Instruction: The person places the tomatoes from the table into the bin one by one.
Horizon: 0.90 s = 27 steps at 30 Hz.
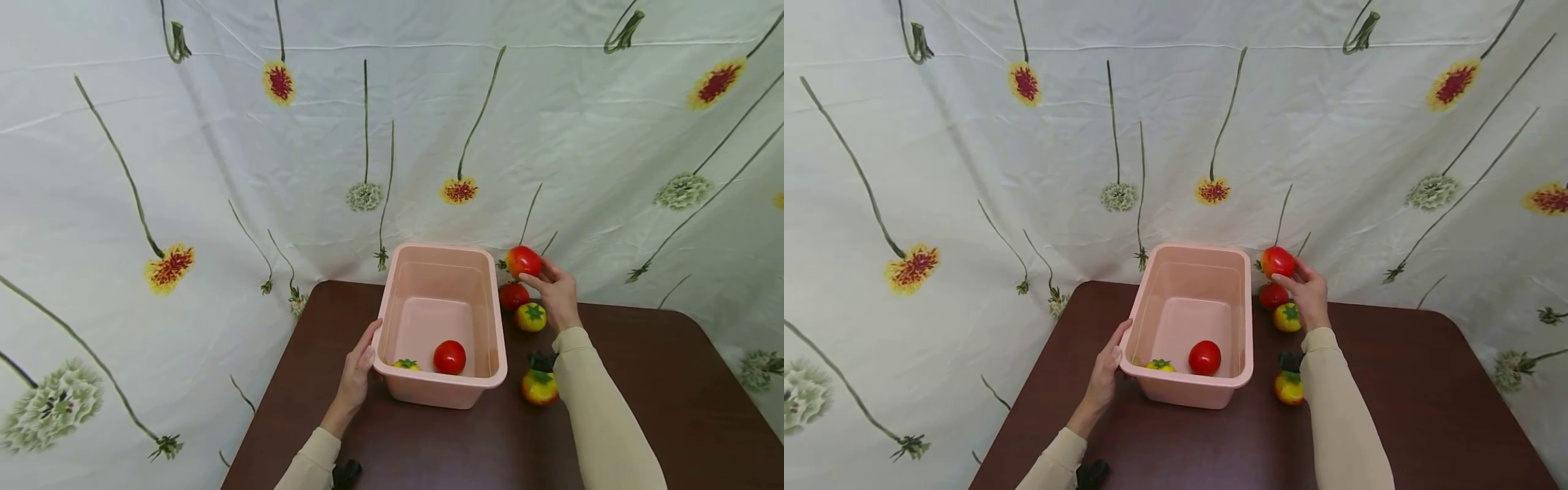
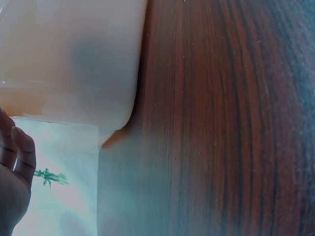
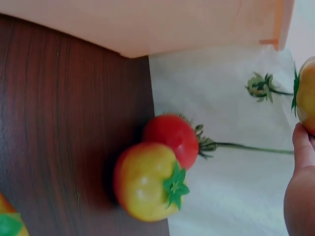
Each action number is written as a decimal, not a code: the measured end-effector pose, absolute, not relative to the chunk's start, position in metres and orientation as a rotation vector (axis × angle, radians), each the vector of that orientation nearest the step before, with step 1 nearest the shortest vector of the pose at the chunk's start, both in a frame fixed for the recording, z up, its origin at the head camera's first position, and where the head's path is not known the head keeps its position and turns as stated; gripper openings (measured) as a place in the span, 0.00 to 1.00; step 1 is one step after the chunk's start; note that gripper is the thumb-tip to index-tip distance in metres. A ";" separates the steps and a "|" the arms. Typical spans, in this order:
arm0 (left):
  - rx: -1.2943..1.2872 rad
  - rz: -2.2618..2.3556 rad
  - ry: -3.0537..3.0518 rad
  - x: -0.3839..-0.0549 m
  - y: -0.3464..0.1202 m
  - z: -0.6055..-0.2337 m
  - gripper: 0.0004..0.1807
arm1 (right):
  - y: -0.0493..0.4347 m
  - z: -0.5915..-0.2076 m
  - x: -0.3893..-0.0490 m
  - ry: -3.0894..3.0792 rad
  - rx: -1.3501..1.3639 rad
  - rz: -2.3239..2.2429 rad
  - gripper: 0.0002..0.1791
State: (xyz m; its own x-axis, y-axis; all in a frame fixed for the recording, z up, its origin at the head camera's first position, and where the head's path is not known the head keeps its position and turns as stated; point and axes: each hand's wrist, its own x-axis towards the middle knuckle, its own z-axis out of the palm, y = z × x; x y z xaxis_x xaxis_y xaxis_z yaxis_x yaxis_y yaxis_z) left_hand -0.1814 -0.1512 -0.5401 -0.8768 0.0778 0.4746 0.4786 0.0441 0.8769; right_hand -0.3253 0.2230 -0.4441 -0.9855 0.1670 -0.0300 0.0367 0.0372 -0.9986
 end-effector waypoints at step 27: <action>-0.537 -1.907 -2.010 -0.182 -0.149 -0.542 0.29 | 0.186 -0.430 -0.331 -2.174 -0.058 2.132 0.41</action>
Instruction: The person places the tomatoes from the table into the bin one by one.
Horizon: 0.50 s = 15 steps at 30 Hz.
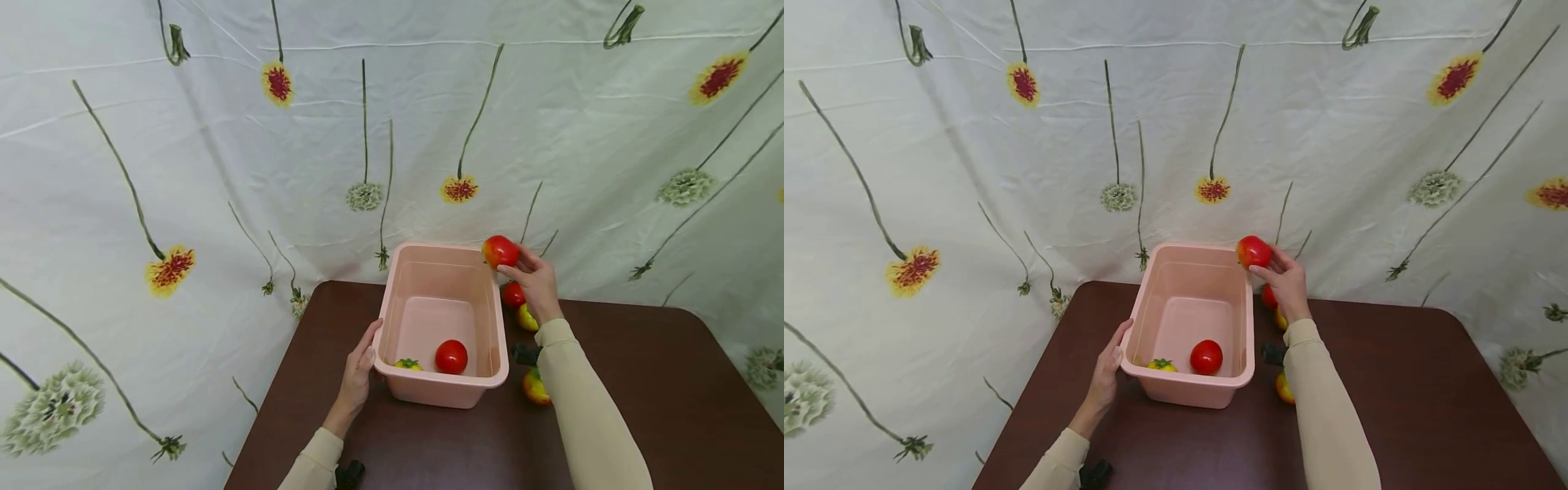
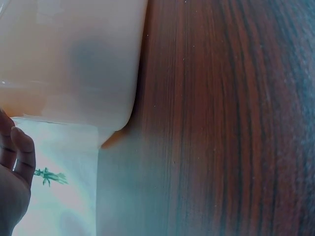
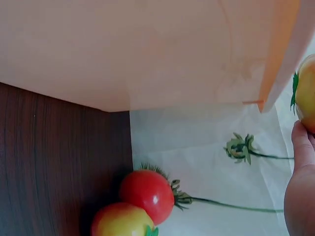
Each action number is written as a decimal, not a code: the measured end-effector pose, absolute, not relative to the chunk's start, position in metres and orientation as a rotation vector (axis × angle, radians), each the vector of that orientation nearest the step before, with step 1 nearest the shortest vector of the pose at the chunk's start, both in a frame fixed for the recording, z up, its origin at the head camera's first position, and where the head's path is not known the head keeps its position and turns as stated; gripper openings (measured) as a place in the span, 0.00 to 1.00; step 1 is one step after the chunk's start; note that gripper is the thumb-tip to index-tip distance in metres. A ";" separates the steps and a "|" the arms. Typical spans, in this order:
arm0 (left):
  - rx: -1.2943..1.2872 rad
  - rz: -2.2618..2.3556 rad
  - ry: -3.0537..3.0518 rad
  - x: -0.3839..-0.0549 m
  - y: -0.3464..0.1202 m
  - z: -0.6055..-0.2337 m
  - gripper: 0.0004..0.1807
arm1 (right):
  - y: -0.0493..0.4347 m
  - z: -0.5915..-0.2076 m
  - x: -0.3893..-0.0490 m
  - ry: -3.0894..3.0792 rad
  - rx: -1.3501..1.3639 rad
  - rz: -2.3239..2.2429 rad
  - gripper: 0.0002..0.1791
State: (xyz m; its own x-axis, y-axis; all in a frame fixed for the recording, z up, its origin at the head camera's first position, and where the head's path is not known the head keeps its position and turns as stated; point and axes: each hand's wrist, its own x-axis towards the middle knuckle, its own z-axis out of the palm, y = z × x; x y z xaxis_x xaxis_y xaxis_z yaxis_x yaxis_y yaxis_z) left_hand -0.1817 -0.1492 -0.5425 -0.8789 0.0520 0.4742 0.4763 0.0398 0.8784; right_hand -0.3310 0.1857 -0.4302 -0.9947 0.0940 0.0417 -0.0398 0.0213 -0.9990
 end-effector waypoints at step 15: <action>-0.556 -1.920 -2.003 -0.183 -0.151 -0.544 0.28 | 0.164 -0.428 -0.330 -2.271 0.064 2.082 0.39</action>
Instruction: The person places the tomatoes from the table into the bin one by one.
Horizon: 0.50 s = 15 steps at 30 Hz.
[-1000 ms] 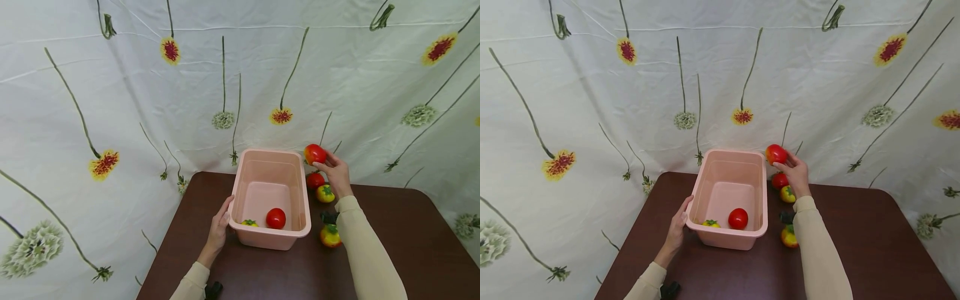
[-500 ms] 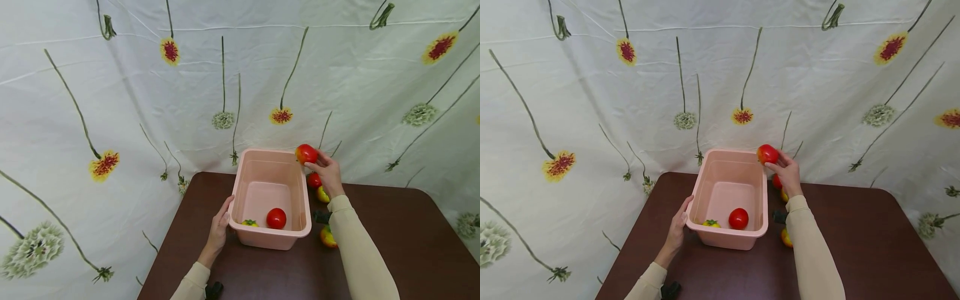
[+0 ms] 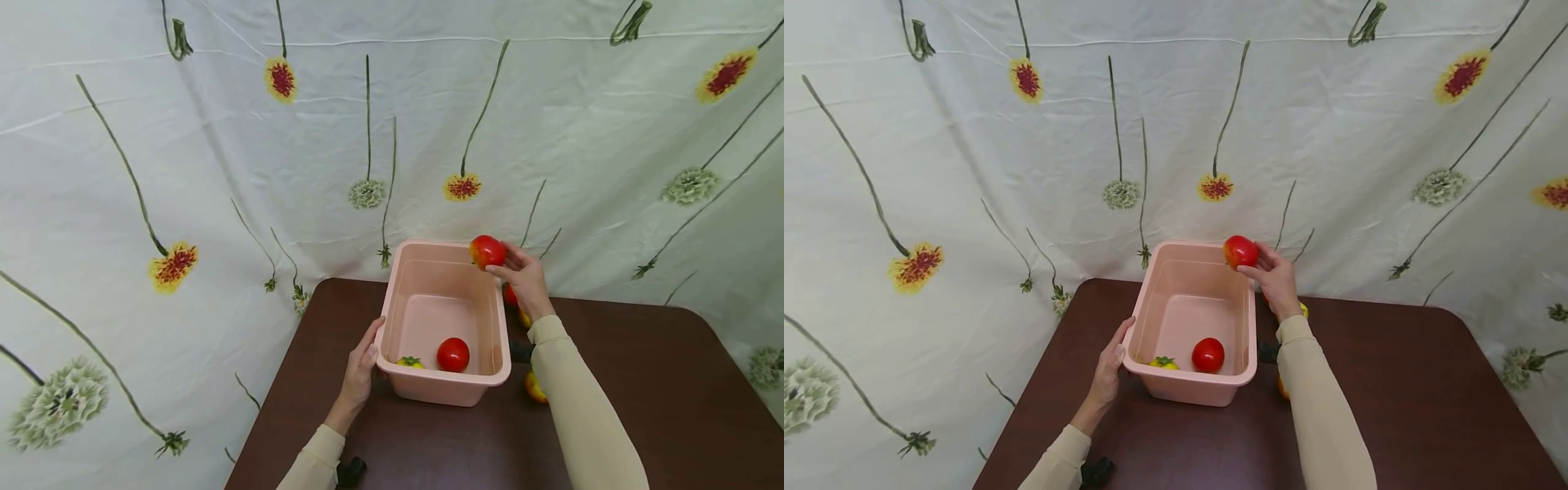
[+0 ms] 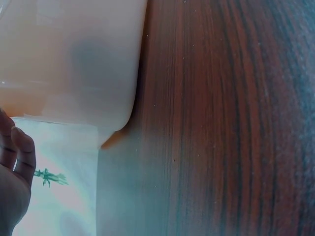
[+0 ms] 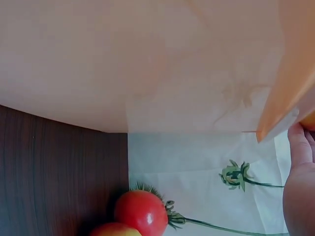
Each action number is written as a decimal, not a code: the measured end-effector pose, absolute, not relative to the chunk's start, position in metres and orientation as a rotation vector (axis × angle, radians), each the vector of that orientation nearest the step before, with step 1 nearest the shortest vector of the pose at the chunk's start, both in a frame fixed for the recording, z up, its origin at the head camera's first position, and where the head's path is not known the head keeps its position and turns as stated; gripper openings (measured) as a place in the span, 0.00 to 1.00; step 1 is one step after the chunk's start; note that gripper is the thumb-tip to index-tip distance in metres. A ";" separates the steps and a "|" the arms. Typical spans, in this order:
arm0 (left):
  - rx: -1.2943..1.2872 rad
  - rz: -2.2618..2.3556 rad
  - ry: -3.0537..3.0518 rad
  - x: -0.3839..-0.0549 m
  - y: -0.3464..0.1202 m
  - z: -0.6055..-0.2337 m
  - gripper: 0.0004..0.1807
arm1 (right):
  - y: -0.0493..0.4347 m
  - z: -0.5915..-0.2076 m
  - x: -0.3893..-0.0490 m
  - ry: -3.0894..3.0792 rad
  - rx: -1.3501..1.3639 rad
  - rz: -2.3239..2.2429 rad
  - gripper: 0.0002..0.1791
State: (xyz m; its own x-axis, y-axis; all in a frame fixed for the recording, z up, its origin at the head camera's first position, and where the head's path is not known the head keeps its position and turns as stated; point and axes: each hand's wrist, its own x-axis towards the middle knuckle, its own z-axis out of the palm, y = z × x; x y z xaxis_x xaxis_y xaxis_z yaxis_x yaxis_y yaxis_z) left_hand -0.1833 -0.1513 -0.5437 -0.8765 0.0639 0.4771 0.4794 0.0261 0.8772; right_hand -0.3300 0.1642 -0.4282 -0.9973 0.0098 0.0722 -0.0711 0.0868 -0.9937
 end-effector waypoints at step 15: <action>-0.519 -1.928 -2.031 -0.182 -0.152 -0.540 0.29 | 0.160 -0.433 -0.329 -2.178 0.181 2.189 0.38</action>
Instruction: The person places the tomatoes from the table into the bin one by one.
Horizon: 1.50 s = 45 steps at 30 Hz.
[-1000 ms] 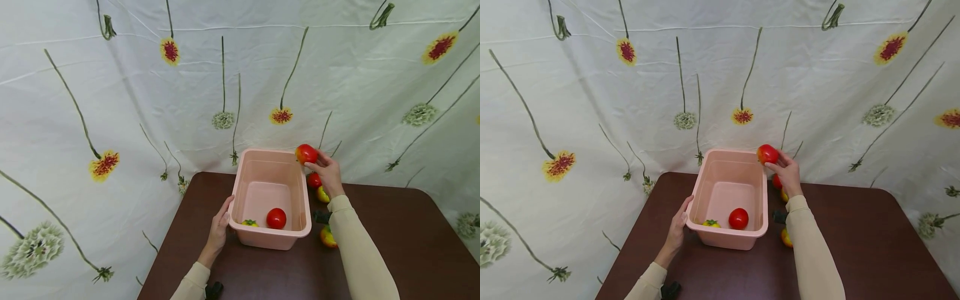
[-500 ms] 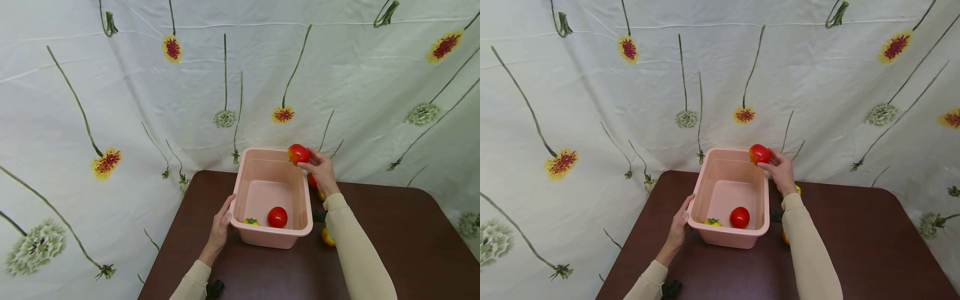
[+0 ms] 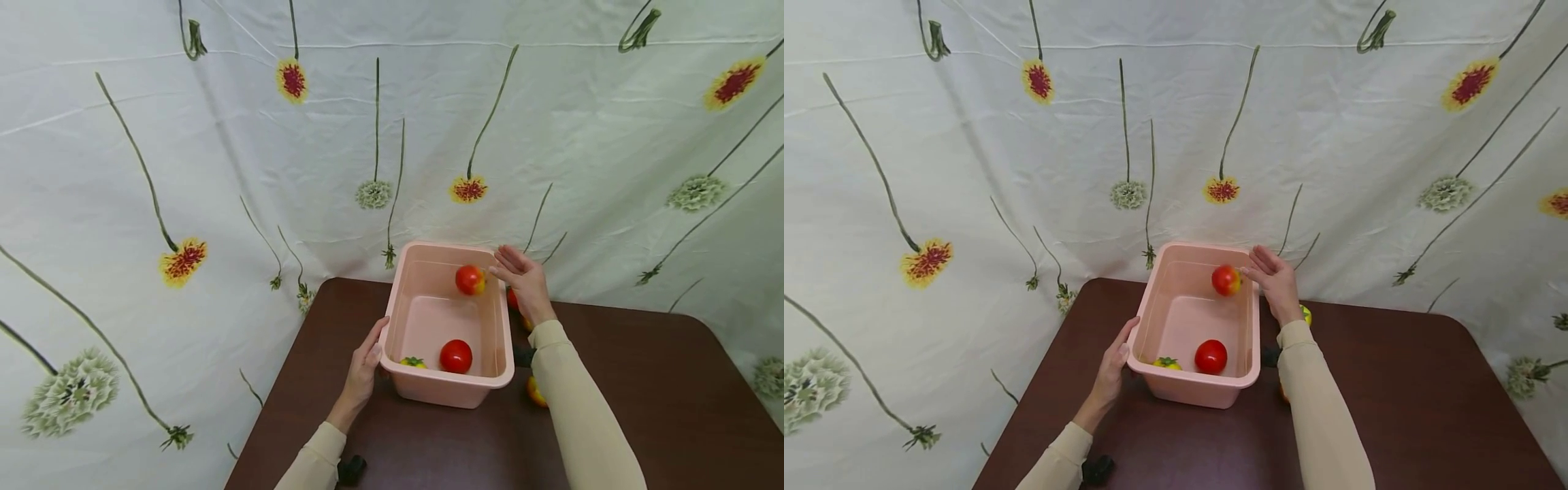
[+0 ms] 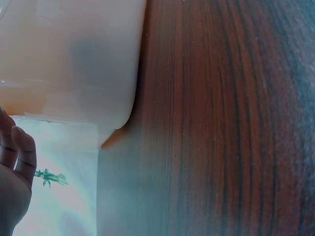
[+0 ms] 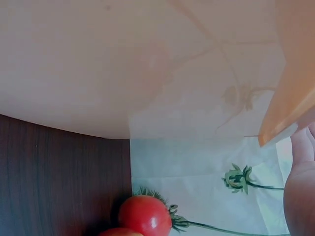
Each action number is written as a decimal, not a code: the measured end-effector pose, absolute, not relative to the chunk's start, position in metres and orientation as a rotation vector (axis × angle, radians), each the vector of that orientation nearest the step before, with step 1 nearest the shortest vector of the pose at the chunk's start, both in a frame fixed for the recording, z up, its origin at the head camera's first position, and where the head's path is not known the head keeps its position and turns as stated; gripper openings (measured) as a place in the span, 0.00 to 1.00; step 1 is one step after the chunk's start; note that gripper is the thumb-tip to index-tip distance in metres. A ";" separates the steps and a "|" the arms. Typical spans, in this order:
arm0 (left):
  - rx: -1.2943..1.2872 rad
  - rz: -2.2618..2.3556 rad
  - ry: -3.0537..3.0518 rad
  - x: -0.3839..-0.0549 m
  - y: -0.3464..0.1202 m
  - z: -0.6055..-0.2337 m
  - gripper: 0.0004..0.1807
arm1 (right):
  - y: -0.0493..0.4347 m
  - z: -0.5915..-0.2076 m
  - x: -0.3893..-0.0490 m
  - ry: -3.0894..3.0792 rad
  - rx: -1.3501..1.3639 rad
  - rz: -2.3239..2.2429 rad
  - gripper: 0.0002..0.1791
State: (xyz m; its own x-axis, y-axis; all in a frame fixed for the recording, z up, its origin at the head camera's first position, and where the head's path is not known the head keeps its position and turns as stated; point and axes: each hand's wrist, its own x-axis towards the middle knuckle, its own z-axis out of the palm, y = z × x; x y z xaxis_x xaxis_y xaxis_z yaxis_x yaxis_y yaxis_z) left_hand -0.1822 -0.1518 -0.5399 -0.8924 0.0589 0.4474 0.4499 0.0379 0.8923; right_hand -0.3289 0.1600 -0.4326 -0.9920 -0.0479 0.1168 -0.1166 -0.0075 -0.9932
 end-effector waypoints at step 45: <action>-0.520 -1.881 -2.031 -0.182 -0.152 -0.541 0.28 | 0.243 -0.502 -0.312 -2.485 -0.598 1.734 0.37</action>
